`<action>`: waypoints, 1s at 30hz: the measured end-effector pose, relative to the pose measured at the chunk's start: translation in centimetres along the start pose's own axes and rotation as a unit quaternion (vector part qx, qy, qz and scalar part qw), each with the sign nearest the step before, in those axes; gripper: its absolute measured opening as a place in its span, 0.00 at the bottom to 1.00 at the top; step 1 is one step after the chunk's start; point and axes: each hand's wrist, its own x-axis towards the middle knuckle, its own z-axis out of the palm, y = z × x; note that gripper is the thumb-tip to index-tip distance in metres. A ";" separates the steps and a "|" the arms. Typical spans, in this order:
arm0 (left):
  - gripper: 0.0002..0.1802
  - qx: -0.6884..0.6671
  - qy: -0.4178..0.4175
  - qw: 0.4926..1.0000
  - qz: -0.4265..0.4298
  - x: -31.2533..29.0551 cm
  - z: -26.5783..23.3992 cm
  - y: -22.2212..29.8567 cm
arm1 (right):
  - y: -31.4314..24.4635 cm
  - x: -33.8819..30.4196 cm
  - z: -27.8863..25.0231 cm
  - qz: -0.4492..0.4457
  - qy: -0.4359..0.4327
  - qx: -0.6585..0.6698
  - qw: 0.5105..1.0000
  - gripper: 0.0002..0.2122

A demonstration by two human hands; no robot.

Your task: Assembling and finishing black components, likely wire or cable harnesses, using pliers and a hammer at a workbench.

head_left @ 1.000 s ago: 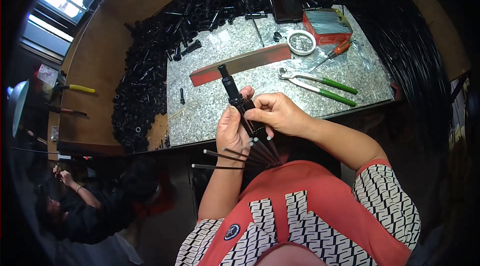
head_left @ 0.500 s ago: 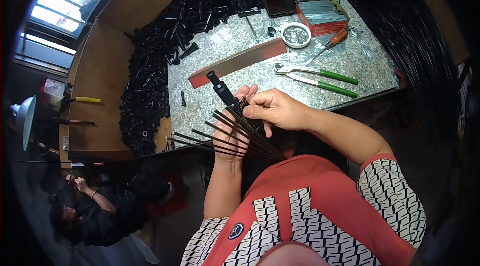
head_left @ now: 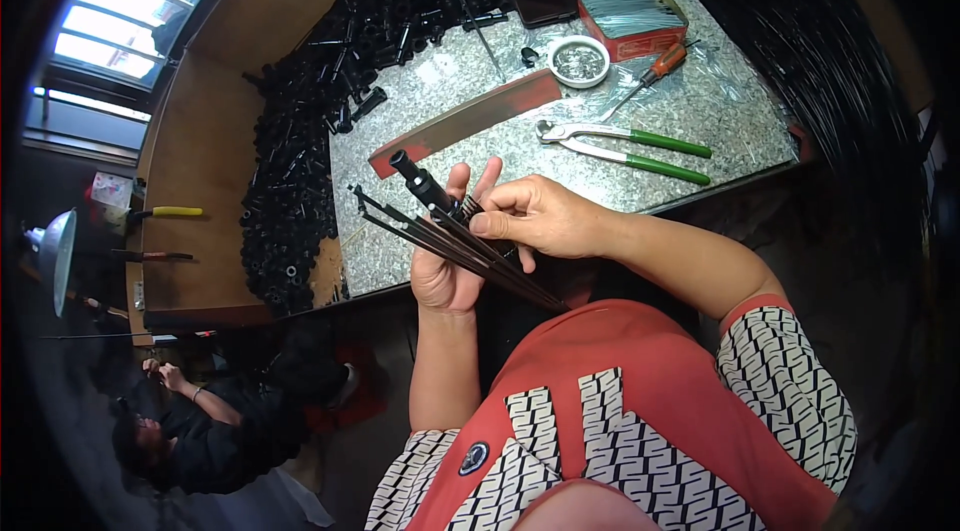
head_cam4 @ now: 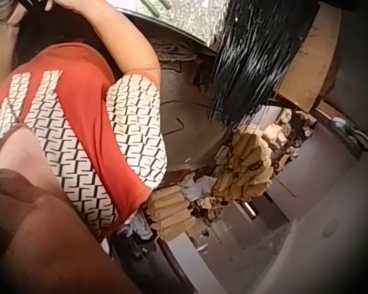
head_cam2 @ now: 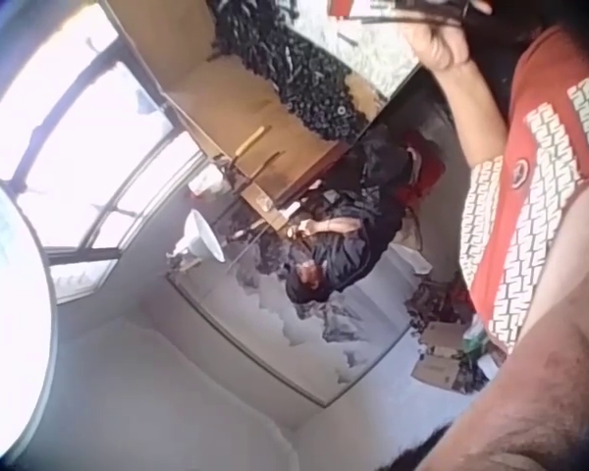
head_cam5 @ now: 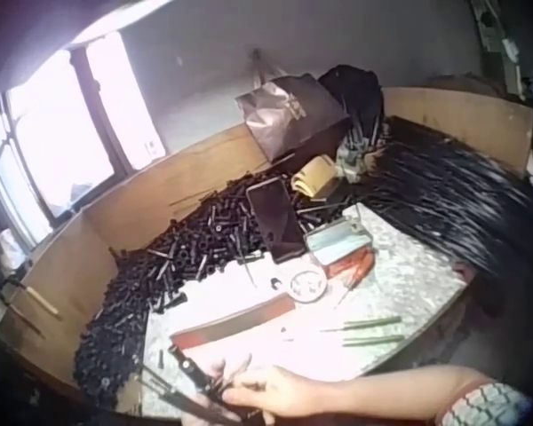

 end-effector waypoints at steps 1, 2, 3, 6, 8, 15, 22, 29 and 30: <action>0.26 0.001 0.002 1.000 0.000 -0.1 -0.2 -0.1 | 0.0 0.1 0.0 -0.005 0.000 -0.002 1.000 0.15; 0.25 0.024 0.023 0.999 0.024 -0.2 -0.5 -0.3 | 0.0 0.1 0.0 -0.005 0.002 -0.001 1.000 0.15; 0.25 0.046 0.044 0.997 0.048 -0.2 -0.6 -0.5 | 0.0 0.1 0.0 -0.004 0.005 -0.007 1.000 0.15; 0.25 0.054 0.020 0.998 -0.025 0.0 -0.3 0.2 | -0.3 0.0 -0.1 -0.007 0.006 -0.017 1.000 0.15; 0.28 0.087 0.029 0.996 -0.011 0.1 0.1 0.1 | -0.4 0.0 -0.2 -0.012 0.005 -0.022 1.000 0.15; 0.32 0.069 0.114 0.991 -0.020 0.0 -0.8 -0.3 | -0.6 0.0 -0.3 -0.013 0.022 -0.008 1.000 0.16; 0.35 0.044 0.107 0.992 -0.040 0.0 -1.5 -0.1 | -0.1 0.6 -0.8 0.000 0.016 -0.014 1.000 0.16; 0.36 0.067 0.094 0.992 -0.055 0.2 -0.7 0.1 | 0.2 0.7 -1.4 0.024 -0.022 0.011 0.999 0.16; 0.37 0.076 0.102 0.990 -0.059 0.2 -0.6 0.3 | 0.1 0.8 -1.4 0.015 -0.025 0.020 0.999 0.16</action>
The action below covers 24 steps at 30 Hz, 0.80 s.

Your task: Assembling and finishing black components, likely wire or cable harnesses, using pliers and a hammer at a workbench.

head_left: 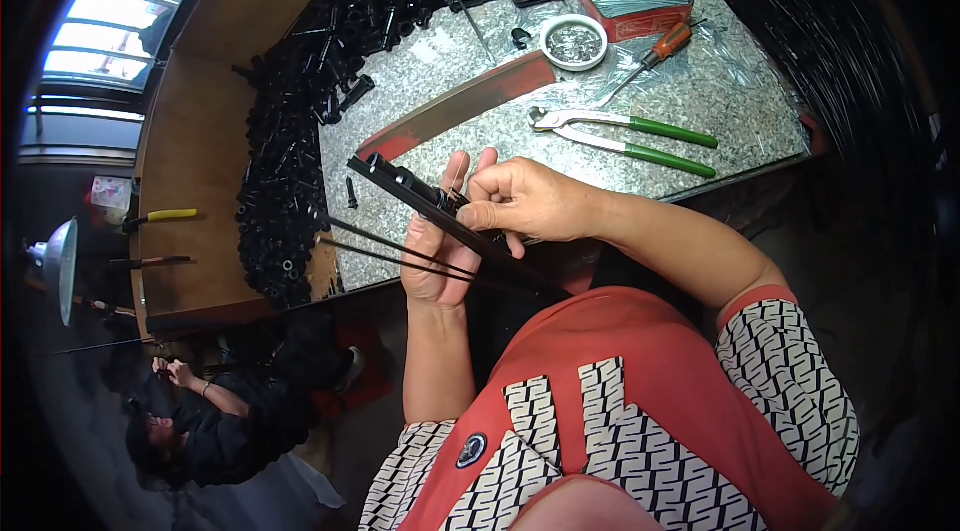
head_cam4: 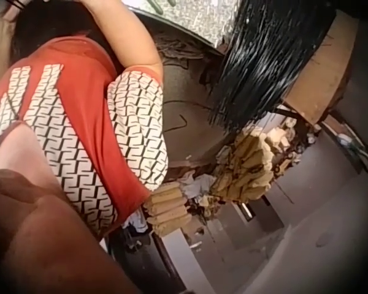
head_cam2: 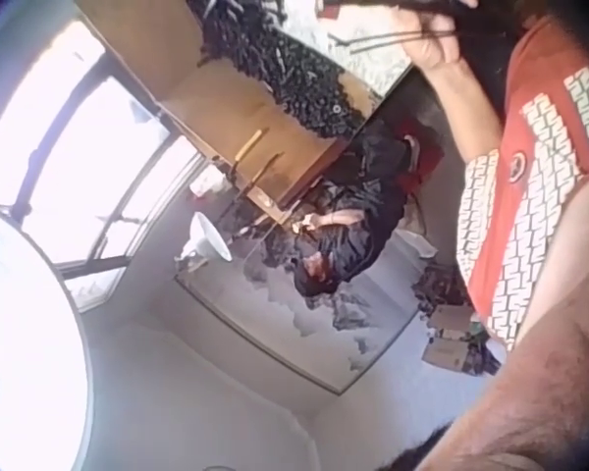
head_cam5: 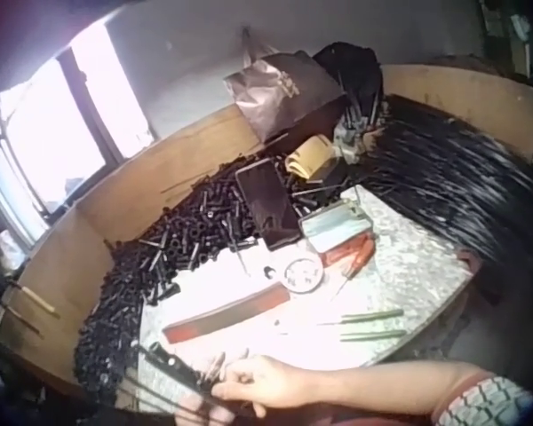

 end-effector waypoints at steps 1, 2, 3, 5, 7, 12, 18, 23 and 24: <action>0.37 0.001 0.001 1.000 0.003 0.0 0.0 0.1 | -0.1 0.1 0.1 -0.009 -0.004 0.008 1.000 0.16; 0.37 -0.009 -0.001 1.000 0.003 0.2 -0.1 0.0 | 0.2 0.2 0.0 -0.009 -0.004 0.006 1.000 0.16; 0.38 -0.020 -0.004 1.000 0.003 0.3 -0.1 0.0 | 0.7 0.4 0.1 -0.027 0.002 0.006 1.000 0.16; 0.37 -0.009 0.019 0.999 0.045 0.2 0.9 -0.1 | 0.6 0.5 0.6 -0.046 0.003 0.004 0.999 0.16; 0.28 0.020 0.041 0.991 0.125 0.0 0.9 0.1 | -0.1 0.6 1.8 -0.077 0.093 -0.068 0.990 0.17; 0.19 0.103 0.178 0.951 0.232 -1.6 1.5 1.2 | -0.1 2.1 3.9 -0.184 0.149 -0.152 0.960 0.14; 0.20 0.181 0.185 0.907 0.331 -3.6 4.2 2.6 | -0.5 4.0 5.8 -0.222 0.171 -0.188 0.941 0.16; 0.15 0.360 0.272 0.828 0.334 -4.8 4.8 4.5 | -0.1 4.8 6.7 -0.258 0.126 -0.221 0.932 0.14; 0.14 0.356 0.289 0.825 0.329 -5.1 4.5 4.9 | -0.1 4.9 6.8 -0.278 0.112 -0.227 0.927 0.14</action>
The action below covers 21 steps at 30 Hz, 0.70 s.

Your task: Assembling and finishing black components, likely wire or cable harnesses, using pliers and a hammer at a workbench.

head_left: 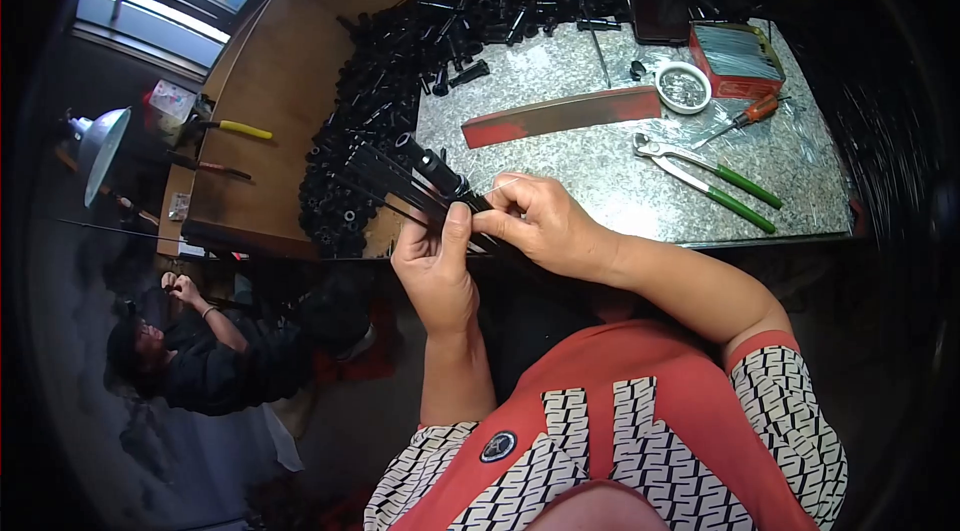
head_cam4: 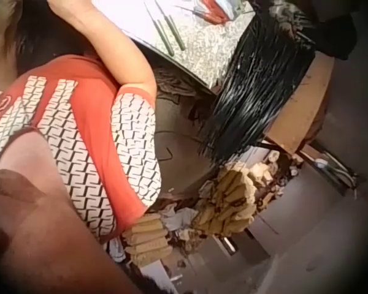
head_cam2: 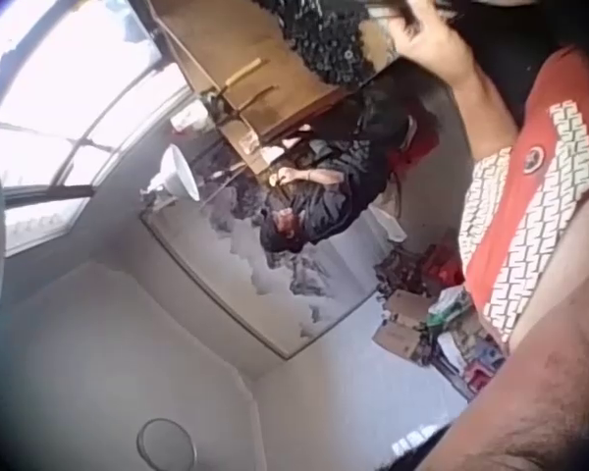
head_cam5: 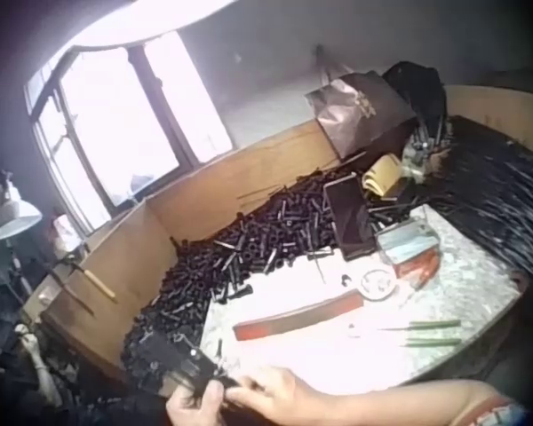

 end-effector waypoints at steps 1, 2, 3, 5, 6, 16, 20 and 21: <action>0.14 0.010 -0.003 1.000 -0.014 0.2 -0.9 -0.1 | -0.1 0.1 0.2 0.000 -0.007 0.010 1.000 0.14; 0.14 0.010 -0.001 1.000 -0.013 0.3 -1.1 0.0 | -0.2 0.1 0.3 0.000 -0.009 0.010 1.000 0.14; 0.14 0.010 -0.008 1.000 -0.022 0.3 -1.4 0.1 | -0.3 0.1 0.4 0.018 -0.015 0.021 1.000 0.14; 0.15 0.008 -0.014 0.999 -0.032 0.3 -1.5 0.2 | -0.5 -0.1 0.4 0.037 -0.021 0.032 0.999 0.14; 0.14 0.007 -0.012 1.000 -0.025 0.3 -1.5 0.1 | -0.5 -0.1 0.4 0.066 -0.028 0.049 0.996 0.14; 0.15 -0.025 -0.028 0.999 -0.015 0.5 -3.3 -0.9 | -0.8 0.2 -0.4 0.230 -0.154 0.157 0.948 0.11; 0.16 -0.050 -0.050 0.997 -0.037 0.6 -3.5 -0.7 | -0.5 0.4 -0.9 0.259 -0.190 0.206 0.924 0.12; 0.17 -0.055 -0.069 0.995 -0.036 0.7 -4.0 -0.8 | -0.6 0.5 -0.9 0.259 -0.190 0.208 0.924 0.12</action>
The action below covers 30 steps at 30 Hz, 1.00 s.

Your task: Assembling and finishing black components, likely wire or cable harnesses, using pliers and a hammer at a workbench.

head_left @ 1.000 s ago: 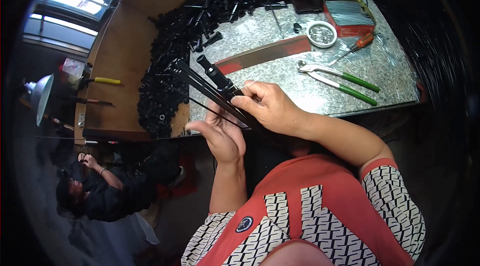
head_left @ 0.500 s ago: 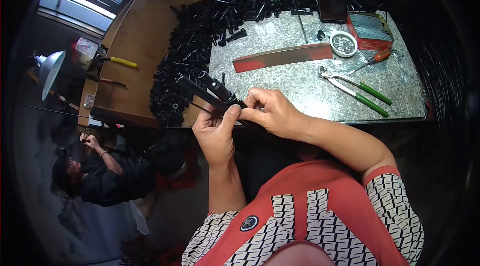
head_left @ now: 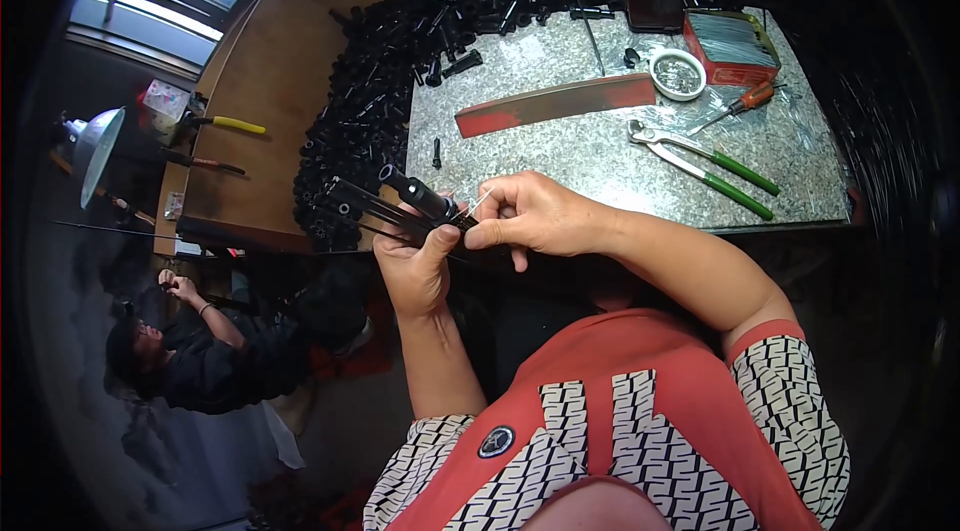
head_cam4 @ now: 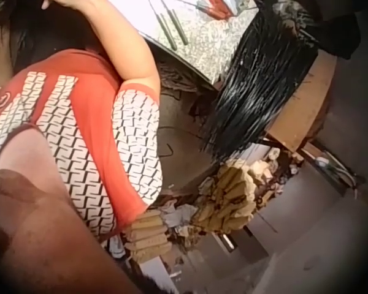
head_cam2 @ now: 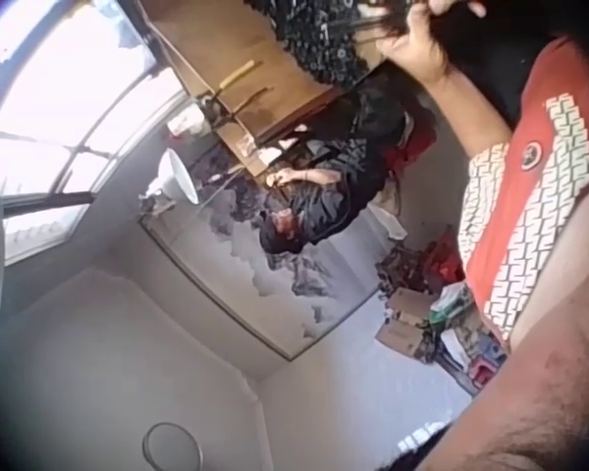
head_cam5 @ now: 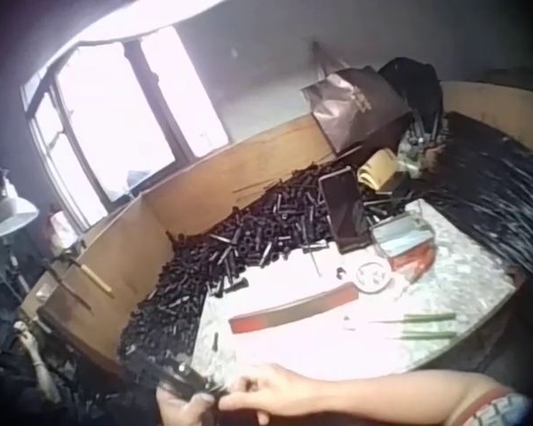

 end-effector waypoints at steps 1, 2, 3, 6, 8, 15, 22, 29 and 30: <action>0.17 -0.004 -0.019 1.000 0.000 0.1 -0.3 0.0 | -0.2 0.0 0.0 0.003 -0.006 0.015 1.000 0.12; 0.17 -0.005 -0.020 1.000 -0.001 0.2 -0.3 -0.1 | -0.3 -0.1 0.0 0.007 -0.009 0.029 1.000 0.12; 0.17 0.005 -0.014 1.000 0.002 0.4 -0.2 -0.1 | -0.2 -0.1 -0.1 0.007 -0.007 0.029 1.000 0.12; 0.17 0.019 -0.015 1.000 0.002 0.5 -0.5 -0.5 | 0.1 0.1 -0.2 -0.006 0.016 0.042 0.999 0.12; 0.18 0.024 -0.021 0.999 -0.003 0.5 -0.7 -0.7 | 0.0 0.1 -0.3 0.014 0.003 0.037 0.999 0.12; 0.19 -0.024 -0.132 0.991 -0.012 1.5 -1.4 -1.0 | 1.0 0.0 -0.8 0.006 -0.015 0.106 0.994 0.12; 0.34 -0.021 0.051 0.997 0.055 0.1 3.6 -3.0 | 0.4 0.7 0.1 -0.010 0.135 0.019 0.991 0.14; 0.31 0.237 0.116 0.958 0.116 -0.6 4.7 -3.1 | 3.0 2.1 1.7 -0.248 0.230 -0.184 0.923 0.12; 0.29 0.242 0.109 0.961 0.073 -0.5 4.1 -2.6 | 3.1 2.1 2.0 -0.263 0.243 -0.247 0.900 0.10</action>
